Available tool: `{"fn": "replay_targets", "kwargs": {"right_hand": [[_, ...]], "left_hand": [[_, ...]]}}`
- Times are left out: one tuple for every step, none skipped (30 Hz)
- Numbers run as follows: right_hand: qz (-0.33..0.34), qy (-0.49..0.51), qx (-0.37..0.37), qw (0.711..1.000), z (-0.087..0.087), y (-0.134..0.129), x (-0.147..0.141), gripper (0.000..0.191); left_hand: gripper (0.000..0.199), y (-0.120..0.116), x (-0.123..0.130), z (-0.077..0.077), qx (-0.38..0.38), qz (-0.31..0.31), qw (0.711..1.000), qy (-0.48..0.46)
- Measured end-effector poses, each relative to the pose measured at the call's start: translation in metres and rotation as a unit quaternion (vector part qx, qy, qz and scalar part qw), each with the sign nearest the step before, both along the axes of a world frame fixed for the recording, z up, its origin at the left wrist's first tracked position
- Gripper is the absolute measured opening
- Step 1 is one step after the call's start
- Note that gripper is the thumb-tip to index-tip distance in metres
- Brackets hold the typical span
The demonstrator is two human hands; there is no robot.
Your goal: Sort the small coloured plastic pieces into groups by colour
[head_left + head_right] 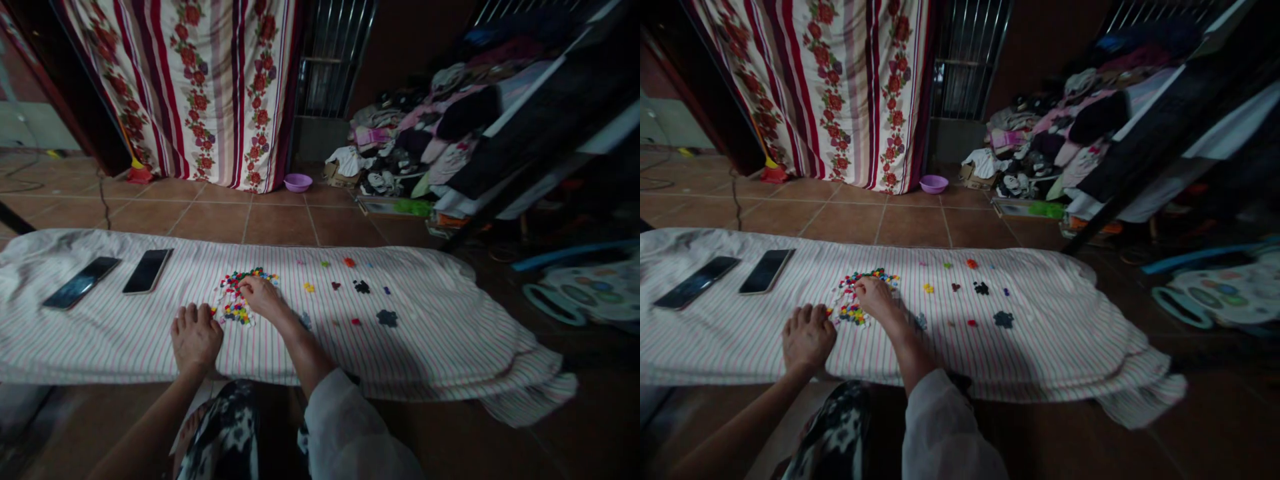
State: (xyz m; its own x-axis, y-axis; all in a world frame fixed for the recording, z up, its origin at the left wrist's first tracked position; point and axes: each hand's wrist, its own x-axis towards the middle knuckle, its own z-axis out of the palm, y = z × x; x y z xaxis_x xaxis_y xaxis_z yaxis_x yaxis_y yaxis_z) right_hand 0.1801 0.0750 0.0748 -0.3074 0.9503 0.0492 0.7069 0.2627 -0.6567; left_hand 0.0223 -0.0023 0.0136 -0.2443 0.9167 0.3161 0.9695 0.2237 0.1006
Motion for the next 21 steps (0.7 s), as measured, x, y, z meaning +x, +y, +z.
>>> {"fn": "replay_targets", "kwargs": {"right_hand": [[-0.003,0.001,-0.004,1.0,0.0,0.001,0.003,0.025],[-0.008,0.003,-0.007,1.0,0.001,0.001,0.007,0.025],[-0.014,0.007,-0.009,1.0,0.001,0.002,0.01,0.026],[-0.022,0.013,-0.01,1.0,0.001,0.003,0.014,0.027],[-0.031,0.02,-0.011,0.999,0.001,0.003,0.019,0.027],[-0.041,0.027,-0.012,0.999,0.001,0.004,0.024,0.027],[-0.05,0.032,-0.013,0.998,0.001,0.004,0.03,0.027],[-0.06,0.035,-0.013,0.997,0.001,0.005,0.036,0.027],[-0.071,0.037,-0.012,0.997,0.001,0.005,0.043,0.026],[-0.08,0.038,-0.011,0.996,0.001,0.006,0.05,0.027],[-0.088,0.037,-0.011,0.995,0.001,0.006,0.058,0.027],[-0.097,0.035,-0.009,0.995,0.001,0.007,0.067,0.027],[-0.108,0.03,-0.007,0.994,0.001,0.007,0.075,0.027],[-0.124,0.023,-0.006,0.992,0.0,0.006,0.084,0.027],[-0.142,0.011,-0.005,0.99,0.001,0.006,0.093,0.027],[-0.163,-0.002,-0.005,0.987,0.001,0.005,0.101,0.028],[-0.182,-0.015,-0.006,0.983,0.001,0.004,0.11,0.029],[-0.199,-0.026,-0.01,0.979,0.002,0.003,0.118,0.03],[-0.213,-0.035,-0.016,0.976,0.002,0.001,0.127,0.031],[-0.224,-0.041,-0.023,0.973,0.002,0.0,0.135,0.031],[-0.232,-0.044,-0.029,0.971,0.002,-0.002,0.144,0.032]], "left_hand": [[0.039,0.0,0.0,0.0,-0.001,0.0,1.0,0.0],[0.039,0.0,0.0,0.001,-0.003,0.0,1.0,0.0],[0.039,0.0,0.0,0.002,-0.006,0.0,1.0,0.0],[0.039,0.0,0.0,0.003,-0.009,-0.001,1.0,0.0],[0.038,0.0,0.001,0.004,-0.012,-0.002,1.0,0.0],[0.038,-0.001,0.001,0.006,-0.015,-0.003,1.0,0.0],[0.038,-0.001,0.001,0.007,-0.018,-0.005,1.0,0.001],[0.038,-0.001,0.002,0.008,-0.02,-0.005,1.0,0.002],[0.038,-0.001,0.002,0.01,-0.023,-0.003,1.0,0.002],[0.038,-0.001,0.003,0.011,-0.026,-0.002,1.0,0.002],[0.038,-0.002,0.003,0.011,-0.029,-0.002,1.0,0.001],[0.038,-0.002,0.003,0.012,-0.032,-0.001,0.999,0.0],[0.038,-0.002,0.004,0.012,-0.034,-0.001,0.999,-0.001],[0.038,-0.002,0.004,0.012,-0.035,-0.001,0.999,-0.002],[0.038,-0.002,0.004,0.012,-0.036,-0.001,0.999,-0.002],[0.038,-0.002,0.004,0.012,-0.036,-0.001,0.999,-0.002],[0.038,-0.002,0.003,0.012,-0.037,0.0,0.999,-0.002],[0.037,-0.002,0.003,0.012,-0.038,0.001,0.999,-0.002],[0.037,-0.002,0.003,0.012,-0.038,0.002,0.999,-0.001],[0.037,-0.002,0.002,0.012,-0.04,0.001,0.999,0.002],[0.037,-0.002,0.002,0.012,-0.042,-0.001,0.999,0.005]]}}
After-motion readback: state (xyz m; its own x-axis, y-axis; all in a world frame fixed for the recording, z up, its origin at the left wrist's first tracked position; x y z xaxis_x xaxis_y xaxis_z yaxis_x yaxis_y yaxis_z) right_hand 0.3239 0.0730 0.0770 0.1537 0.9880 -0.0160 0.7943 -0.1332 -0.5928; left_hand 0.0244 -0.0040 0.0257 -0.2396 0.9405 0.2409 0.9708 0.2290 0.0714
